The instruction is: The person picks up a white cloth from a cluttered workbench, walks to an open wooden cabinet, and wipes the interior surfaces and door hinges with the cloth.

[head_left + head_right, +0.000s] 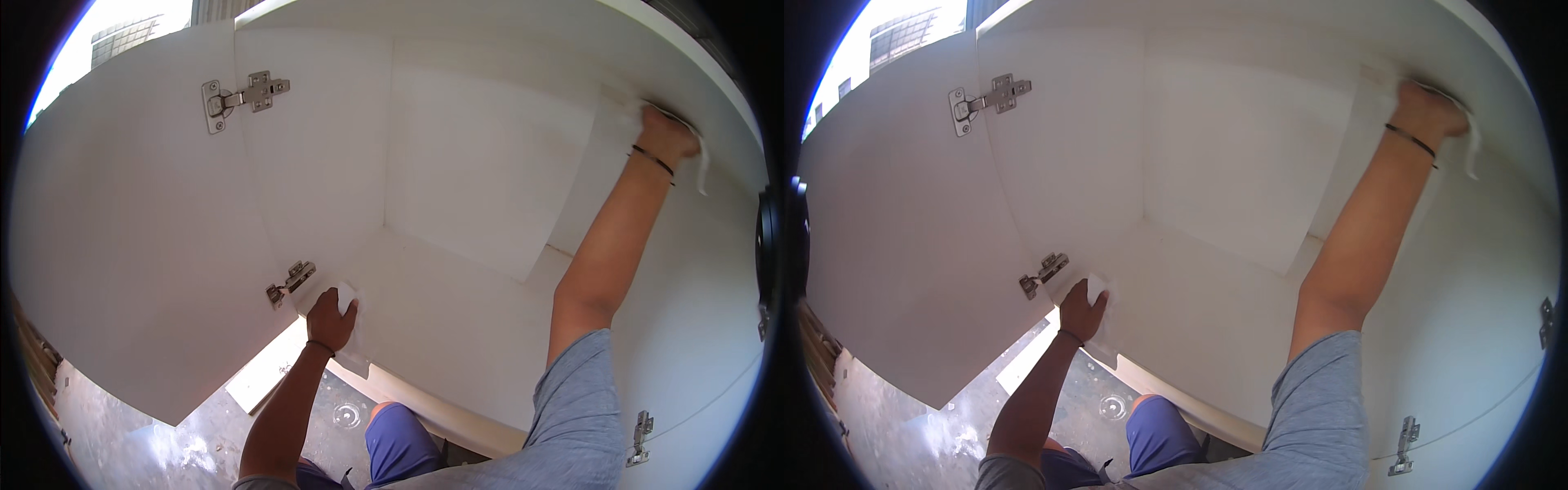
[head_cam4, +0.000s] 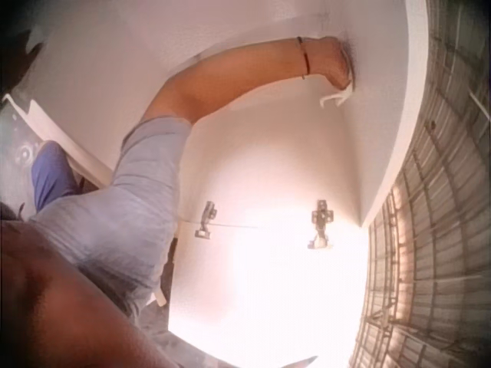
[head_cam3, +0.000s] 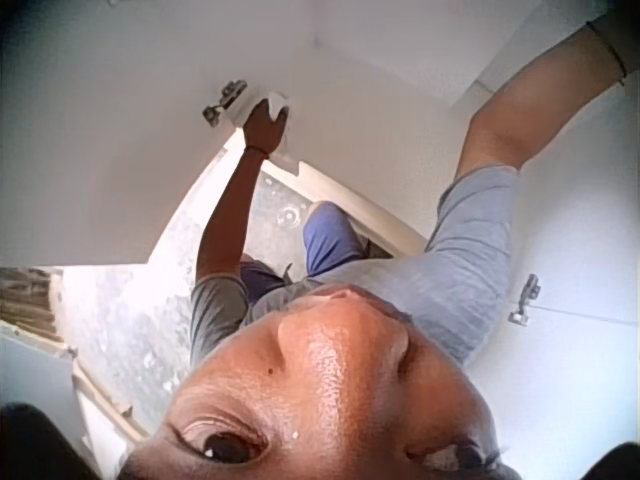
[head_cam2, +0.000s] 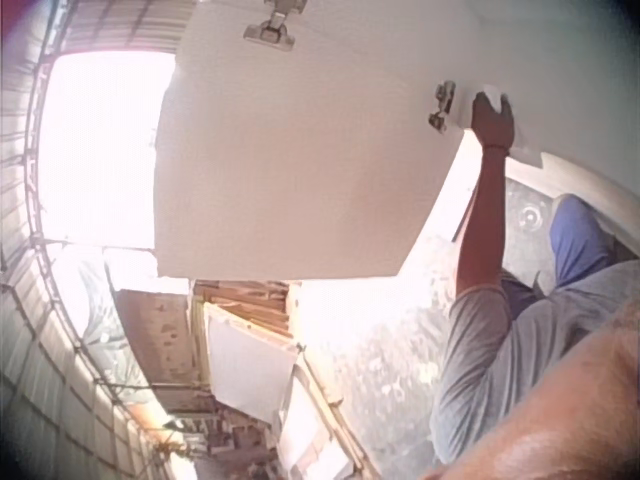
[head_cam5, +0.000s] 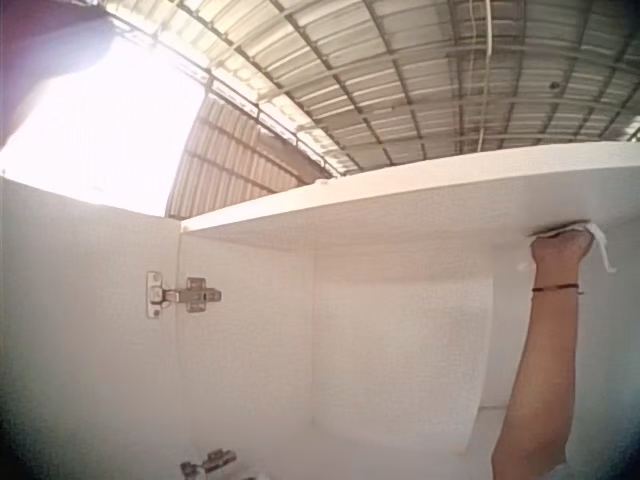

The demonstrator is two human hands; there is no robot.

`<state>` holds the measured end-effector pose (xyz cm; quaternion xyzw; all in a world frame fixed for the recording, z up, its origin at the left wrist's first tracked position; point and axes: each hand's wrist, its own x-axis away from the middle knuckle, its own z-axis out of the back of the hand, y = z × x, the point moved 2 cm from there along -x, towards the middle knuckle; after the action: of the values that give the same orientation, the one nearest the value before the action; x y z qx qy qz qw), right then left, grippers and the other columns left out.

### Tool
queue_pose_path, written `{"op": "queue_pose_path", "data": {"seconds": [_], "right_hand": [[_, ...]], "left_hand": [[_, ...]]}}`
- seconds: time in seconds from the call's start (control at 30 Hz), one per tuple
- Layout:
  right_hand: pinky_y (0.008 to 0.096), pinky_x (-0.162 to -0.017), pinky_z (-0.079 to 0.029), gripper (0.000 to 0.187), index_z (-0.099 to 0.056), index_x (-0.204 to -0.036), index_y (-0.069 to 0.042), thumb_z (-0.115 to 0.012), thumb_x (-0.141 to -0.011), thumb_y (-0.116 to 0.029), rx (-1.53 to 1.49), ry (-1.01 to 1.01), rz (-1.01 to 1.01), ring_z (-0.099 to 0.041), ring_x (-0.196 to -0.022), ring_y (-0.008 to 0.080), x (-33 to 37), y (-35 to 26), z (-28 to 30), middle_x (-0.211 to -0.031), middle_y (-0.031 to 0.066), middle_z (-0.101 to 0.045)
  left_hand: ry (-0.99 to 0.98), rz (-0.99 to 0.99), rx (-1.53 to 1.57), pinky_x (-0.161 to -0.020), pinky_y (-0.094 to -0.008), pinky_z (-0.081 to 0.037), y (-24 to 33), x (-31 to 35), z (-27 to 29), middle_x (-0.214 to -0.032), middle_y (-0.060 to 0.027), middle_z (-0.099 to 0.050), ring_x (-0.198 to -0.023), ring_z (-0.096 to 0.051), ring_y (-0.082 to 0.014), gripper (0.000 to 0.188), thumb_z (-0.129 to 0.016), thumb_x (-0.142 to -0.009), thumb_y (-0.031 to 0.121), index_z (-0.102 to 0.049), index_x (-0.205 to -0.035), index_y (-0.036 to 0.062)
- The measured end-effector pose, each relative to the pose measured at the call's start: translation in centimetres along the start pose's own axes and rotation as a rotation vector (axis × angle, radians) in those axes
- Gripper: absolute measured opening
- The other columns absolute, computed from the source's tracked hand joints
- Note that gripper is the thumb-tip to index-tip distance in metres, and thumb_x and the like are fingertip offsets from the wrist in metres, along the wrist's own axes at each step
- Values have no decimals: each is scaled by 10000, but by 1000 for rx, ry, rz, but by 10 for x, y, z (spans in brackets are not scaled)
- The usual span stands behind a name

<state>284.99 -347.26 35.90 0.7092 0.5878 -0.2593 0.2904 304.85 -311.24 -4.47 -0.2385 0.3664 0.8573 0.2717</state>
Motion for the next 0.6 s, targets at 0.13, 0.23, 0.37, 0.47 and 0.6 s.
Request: {"op": "queue_pose_path", "data": {"seconds": [0.13, 0.23, 0.37, 0.47, 0.6], "right_hand": [[364, -1097, -146, 704, -350, -1336, -70, -392, -802, -526, -167, -33, 134, -290, -1285, 259, 6, 15, -15, -1395, 98, -332], [419, -1062, -187, 614, -399, -1293, -98, -346, -832, -500, -305, 74, -154, -335, -1242, 257, 77, 106, -79, -1350, 81, -385], [493, -1015, -240, 523, -464, -1237, -137, -285, -872, -466, -817, 22, -890, -396, -1185, 255, 180, 186, -169, -1289, 59, -456], [528, -995, -265, 497, -490, -1214, -154, -253, -891, -449, -974, -64, -1071, -421, -1162, 254, 183, 178, -176, -1263, 48, -485], [516, -1006, -257, 510, -466, -1234, -144, -249, -888, -451, -655, -86, -742, -400, -1180, 256, 121, 100, -117, -1284, 49, -461]], "left_hand": [[42, 15, -34, -686, -436, -445, 2, 2, 5, -800, -173, -546, -785, -551, -356, 318, -591, -796, 317, -485, -829, 19], [9, -4, 11, -696, -437, -447, 1, -3, -7, -816, -174, -554, -796, -554, -355, 325, -590, -795, 324, -486, -830, 19], [2, 11, 57, -709, -437, -449, -4, -3, -1, -834, -178, -561, -811, -557, -354, 329, -589, -796, 331, -497, -852, 20], [-18, 39, 58, -724, -429, -451, -10, 2, 6, -858, -178, -565, -836, -558, -345, 329, -581, -803, 335, -511, -880, 22], [-15, 32, 61, -734, -417, -452, -12, 4, 3, -877, -168, -563, -860, -554, -330, 332, -569, -810, 336, -510, -901, 22]]}}
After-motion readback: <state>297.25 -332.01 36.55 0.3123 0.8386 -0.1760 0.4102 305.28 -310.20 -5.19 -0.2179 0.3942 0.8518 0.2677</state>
